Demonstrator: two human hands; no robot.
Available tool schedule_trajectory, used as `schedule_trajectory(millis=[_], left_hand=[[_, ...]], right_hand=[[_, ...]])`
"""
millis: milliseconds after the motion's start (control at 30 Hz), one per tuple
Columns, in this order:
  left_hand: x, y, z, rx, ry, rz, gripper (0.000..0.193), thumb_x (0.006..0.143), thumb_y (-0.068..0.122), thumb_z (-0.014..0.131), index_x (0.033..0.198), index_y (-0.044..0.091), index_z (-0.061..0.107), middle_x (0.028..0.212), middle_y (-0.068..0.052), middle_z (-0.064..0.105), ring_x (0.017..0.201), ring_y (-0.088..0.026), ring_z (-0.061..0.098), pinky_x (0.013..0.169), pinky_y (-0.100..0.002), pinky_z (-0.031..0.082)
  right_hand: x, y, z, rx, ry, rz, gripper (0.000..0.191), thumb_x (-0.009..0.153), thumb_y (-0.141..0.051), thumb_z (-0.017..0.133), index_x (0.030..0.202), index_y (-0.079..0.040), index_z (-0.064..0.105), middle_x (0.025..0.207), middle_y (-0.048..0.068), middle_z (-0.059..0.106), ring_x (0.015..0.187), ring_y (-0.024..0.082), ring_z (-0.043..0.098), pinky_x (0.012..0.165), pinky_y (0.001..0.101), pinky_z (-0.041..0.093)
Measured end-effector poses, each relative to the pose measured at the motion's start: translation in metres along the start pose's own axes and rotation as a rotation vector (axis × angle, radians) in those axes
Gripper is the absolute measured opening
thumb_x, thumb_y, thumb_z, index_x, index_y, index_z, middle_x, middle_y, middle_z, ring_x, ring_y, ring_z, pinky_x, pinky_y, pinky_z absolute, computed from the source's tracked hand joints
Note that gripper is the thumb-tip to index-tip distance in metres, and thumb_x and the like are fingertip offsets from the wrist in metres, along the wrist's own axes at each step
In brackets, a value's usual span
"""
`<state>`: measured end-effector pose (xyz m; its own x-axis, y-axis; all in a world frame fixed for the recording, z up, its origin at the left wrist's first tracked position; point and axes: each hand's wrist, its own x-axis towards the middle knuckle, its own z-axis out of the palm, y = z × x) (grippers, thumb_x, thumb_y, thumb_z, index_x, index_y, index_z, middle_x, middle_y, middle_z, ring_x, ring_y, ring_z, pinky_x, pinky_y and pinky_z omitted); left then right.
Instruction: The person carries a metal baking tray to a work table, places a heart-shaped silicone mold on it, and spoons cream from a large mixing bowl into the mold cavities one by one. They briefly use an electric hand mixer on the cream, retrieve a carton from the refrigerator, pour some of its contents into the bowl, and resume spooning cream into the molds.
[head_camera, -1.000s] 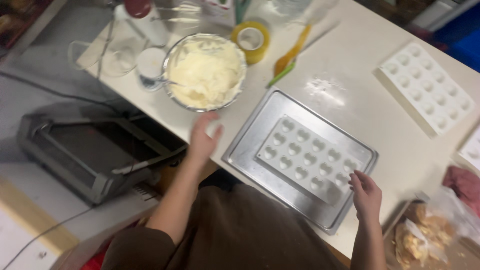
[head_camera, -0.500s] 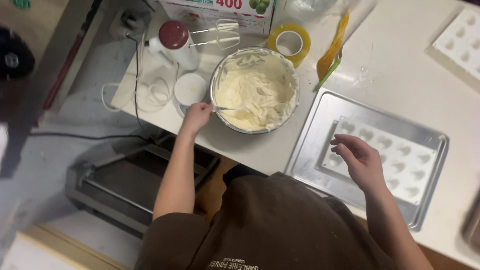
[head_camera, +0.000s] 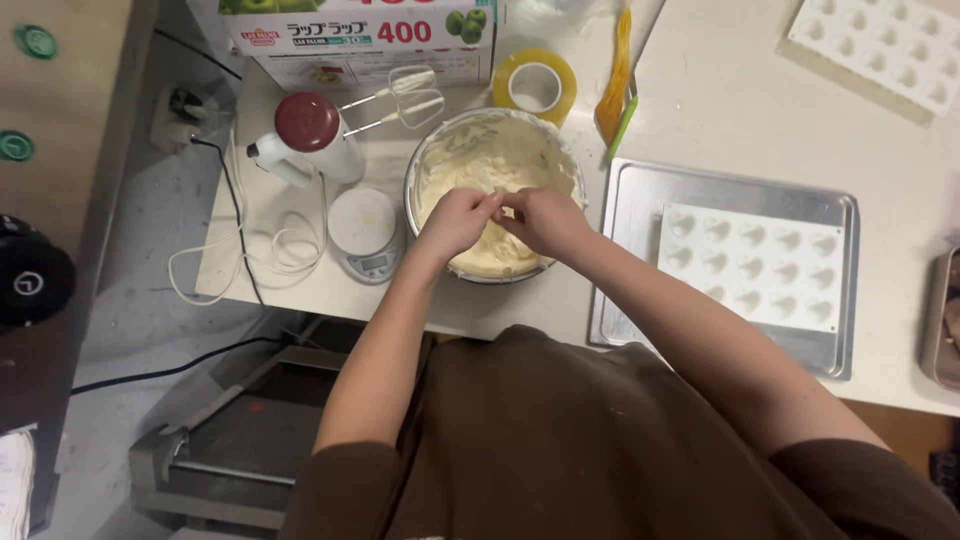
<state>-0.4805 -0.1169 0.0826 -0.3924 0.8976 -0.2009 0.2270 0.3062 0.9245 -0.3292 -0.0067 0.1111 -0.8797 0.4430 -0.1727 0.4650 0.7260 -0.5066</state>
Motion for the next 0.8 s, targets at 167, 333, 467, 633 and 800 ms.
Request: schedule_trajectory(millis=[167, 333, 467, 633, 800], left_hand=[[-0.053, -0.034, -0.036, -0.242, 0.224, -0.052, 0.029, 0.102, 0.027, 0.06, 0.092, 0.003, 0.072, 0.066, 0.005, 0.052, 0.061, -0.006, 0.045, 0.054, -0.024, 0.037], [-0.119, -0.083, -0.045, -0.515, 0.55, -0.266, 0.028, 0.105, 0.027, 0.057, 0.097, 0.004, 0.07, 0.067, 0.005, 0.049, 0.062, -0.006, 0.043, 0.056, -0.023, 0.035], [-0.131, -0.11, -0.027, -0.626, 0.617, -0.347, 0.032, 0.109, 0.03, 0.057, 0.109, -0.001, 0.068, 0.081, -0.001, 0.055, 0.073, -0.011, 0.05, 0.064, -0.026, 0.041], [-0.108, -0.124, 0.009, -0.977, 0.505, -0.36, 0.049, 0.103, 0.039, 0.045, 0.138, 0.006, 0.048, 0.124, -0.007, 0.063, 0.108, -0.018, 0.062, 0.094, -0.036, 0.051], [-0.085, -0.136, 0.037, -1.612, 0.54, -0.425, 0.061, 0.101, 0.051, 0.046, 0.138, 0.003, 0.049, 0.127, -0.009, 0.06, 0.117, -0.022, 0.056, 0.109, -0.042, 0.042]], right_hand=[[0.029, 0.031, -0.01, -0.162, -0.04, 0.03, 0.014, 0.088, -0.023, 0.069, 0.094, -0.013, 0.076, 0.088, 0.012, 0.073, 0.083, 0.034, 0.07, 0.074, 0.0466, 0.055], [0.043, 0.048, -0.003, -0.548, -0.364, 0.008, 0.013, 0.087, -0.016, 0.066, 0.088, -0.009, 0.077, 0.09, 0.014, 0.072, 0.086, 0.035, 0.071, 0.073, 0.0473, 0.057], [0.037, 0.045, -0.004, -0.506, -0.245, -0.233, 0.011, 0.084, -0.017, 0.066, 0.085, -0.013, 0.076, 0.083, 0.011, 0.073, 0.081, 0.034, 0.071, 0.072, 0.0483, 0.056], [-0.007, 0.059, -0.077, -0.692, -0.173, -0.132, 0.015, 0.089, -0.016, 0.061, 0.08, -0.011, 0.071, 0.074, 0.01, 0.071, 0.074, 0.033, 0.071, 0.067, 0.0475, 0.057], [-0.042, 0.034, -0.085, -0.747, -0.298, 0.09, 0.018, 0.089, -0.013, 0.058, 0.081, -0.011, 0.074, 0.081, 0.011, 0.073, 0.08, 0.032, 0.073, 0.068, 0.0462, 0.059]])
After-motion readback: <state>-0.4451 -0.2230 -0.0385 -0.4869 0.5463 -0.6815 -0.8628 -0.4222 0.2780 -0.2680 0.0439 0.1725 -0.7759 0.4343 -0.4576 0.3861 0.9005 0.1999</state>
